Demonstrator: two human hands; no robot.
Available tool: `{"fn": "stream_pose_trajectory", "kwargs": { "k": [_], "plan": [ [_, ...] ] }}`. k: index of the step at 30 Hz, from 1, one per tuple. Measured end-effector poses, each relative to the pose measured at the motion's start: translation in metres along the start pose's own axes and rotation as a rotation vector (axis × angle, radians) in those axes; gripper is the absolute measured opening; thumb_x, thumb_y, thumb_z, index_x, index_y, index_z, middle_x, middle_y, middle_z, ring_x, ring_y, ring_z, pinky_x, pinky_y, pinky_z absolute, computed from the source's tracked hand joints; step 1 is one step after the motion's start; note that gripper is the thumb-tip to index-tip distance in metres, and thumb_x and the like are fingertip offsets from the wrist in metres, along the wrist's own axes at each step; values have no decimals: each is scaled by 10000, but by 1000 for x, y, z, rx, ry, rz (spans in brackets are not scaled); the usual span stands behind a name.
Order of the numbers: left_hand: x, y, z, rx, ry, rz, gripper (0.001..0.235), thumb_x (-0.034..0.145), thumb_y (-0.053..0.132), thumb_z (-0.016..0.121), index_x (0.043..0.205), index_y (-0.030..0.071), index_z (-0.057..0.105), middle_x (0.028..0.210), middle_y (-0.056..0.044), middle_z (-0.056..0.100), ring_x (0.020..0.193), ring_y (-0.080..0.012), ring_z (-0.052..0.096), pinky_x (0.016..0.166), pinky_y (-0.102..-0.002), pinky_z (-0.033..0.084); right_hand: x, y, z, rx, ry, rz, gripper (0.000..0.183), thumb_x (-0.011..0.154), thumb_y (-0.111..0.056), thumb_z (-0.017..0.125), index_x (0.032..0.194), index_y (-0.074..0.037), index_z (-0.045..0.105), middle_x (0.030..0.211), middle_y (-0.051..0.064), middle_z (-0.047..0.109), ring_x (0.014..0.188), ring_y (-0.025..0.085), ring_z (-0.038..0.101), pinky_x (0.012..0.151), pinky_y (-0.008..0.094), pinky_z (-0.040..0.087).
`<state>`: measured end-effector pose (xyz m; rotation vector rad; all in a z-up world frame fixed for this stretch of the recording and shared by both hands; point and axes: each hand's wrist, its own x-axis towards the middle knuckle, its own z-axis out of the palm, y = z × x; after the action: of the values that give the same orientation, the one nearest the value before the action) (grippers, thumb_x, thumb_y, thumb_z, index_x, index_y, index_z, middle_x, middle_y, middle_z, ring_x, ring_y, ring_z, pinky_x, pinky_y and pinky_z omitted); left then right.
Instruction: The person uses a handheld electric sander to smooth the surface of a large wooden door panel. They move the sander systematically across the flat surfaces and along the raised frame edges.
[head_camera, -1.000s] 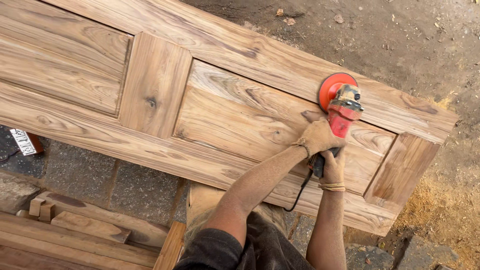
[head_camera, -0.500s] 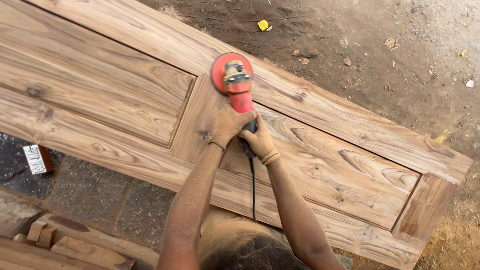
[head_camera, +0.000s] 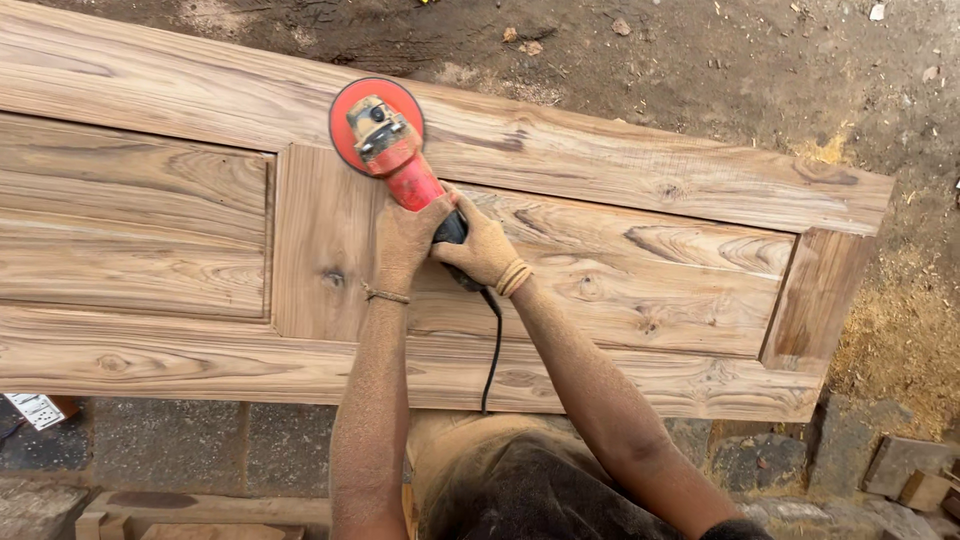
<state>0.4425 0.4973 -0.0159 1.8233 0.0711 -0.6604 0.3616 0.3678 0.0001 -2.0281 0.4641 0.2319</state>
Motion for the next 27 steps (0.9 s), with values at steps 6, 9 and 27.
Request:
{"fn": "stream_pose_trajectory", "kwargs": {
  "k": [6,9,27],
  "plan": [
    [-48,11,143,-3,-144,28,764,685,573,815,1144,-23,683,984,-213,776,932,-331,777,768,-411,607,-86,58,-107,28,117,172,880,722,-254,794,1523,-140,450,1123,165,728,991,268,720,875,377,573],
    [-70,17,221,160,-174,26,930,660,621,834,1168,-114,578,979,-298,723,949,-410,741,782,-446,608,-125,87,-153,345,136,346,715,748,-119,755,1418,-65,512,924,113,680,727,166,661,636,327,570],
    [-176,25,621,433,-646,181,1014,557,686,789,1139,-135,660,1028,-288,743,957,-398,756,853,-437,611,-307,323,-358,705,683,310,427,921,-33,635,1325,-49,499,1138,99,633,871,187,695,679,322,628]
  ]
}}
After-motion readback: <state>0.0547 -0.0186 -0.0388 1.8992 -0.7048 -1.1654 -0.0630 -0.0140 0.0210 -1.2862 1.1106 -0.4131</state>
